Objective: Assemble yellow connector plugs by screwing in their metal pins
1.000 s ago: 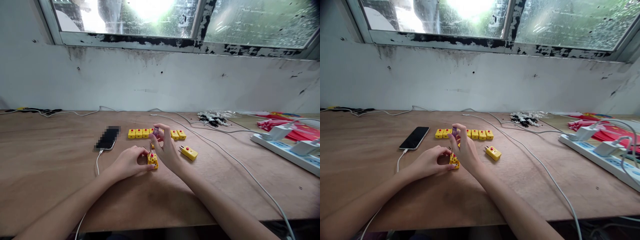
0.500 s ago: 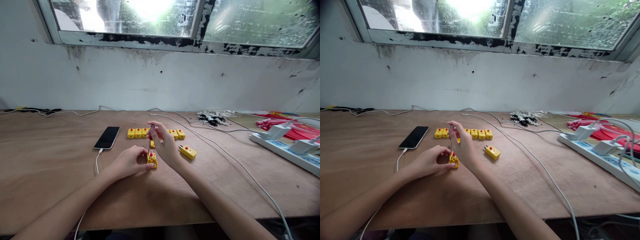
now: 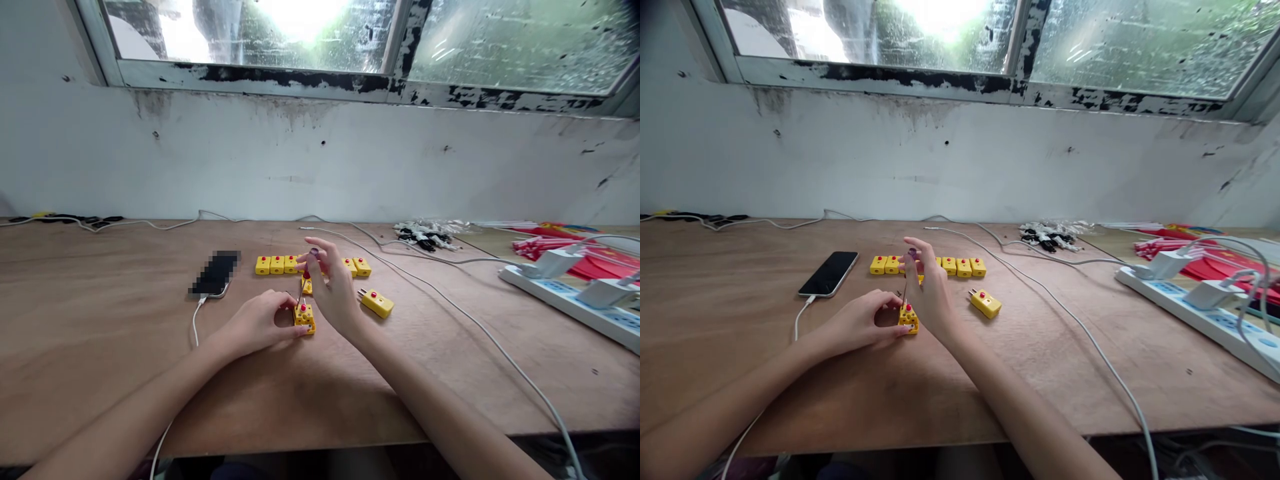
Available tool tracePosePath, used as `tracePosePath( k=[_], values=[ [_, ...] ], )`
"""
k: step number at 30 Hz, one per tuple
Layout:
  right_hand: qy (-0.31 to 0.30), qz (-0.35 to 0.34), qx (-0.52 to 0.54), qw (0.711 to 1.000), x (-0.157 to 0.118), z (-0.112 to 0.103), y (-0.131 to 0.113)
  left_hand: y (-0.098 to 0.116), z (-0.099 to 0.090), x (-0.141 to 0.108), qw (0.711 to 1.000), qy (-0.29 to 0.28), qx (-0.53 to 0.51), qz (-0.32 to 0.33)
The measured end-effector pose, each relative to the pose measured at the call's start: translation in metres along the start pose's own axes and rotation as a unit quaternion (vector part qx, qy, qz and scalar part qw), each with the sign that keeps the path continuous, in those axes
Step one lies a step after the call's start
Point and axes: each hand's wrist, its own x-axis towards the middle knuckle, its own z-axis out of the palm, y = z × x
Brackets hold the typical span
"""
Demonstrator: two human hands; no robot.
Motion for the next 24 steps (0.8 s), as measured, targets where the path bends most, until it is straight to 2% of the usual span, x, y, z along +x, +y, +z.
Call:
tracePosePath(
  k=[3,7,9,16,21,24],
  values=[
    [-0.007,-0.007,-0.003,1.000,-0.0015,0.0000,-0.0001,-0.0007,0.0008,-0.0003,1.000,0.000,0.001,0.000],
    [0.045,-0.036,-0.060,0.997,-0.0022,0.0023,-0.0015,-0.0023,0.0016,-0.0001,1.000,0.004,0.005,0.008],
    [0.053,-0.039,-0.062,0.996,-0.0026,0.0037,-0.0011,-0.0024,0.0017,0.0001,1.000,0.003,0.006,0.009],
    [-0.007,-0.008,-0.017,1.000,-0.0046,0.0040,0.0028,0.0000,0.0007,-0.0002,1.000,0.003,-0.007,-0.004],
    [0.066,-0.056,-0.071,0.994,-0.0040,0.0046,0.0011,-0.0001,-0.0001,0.0000,1.000,-0.003,-0.010,0.005],
    [0.056,-0.028,-0.063,0.996,-0.0040,0.0044,0.0023,0.0003,-0.0005,-0.0003,1.000,-0.004,-0.013,0.002]
  ],
)
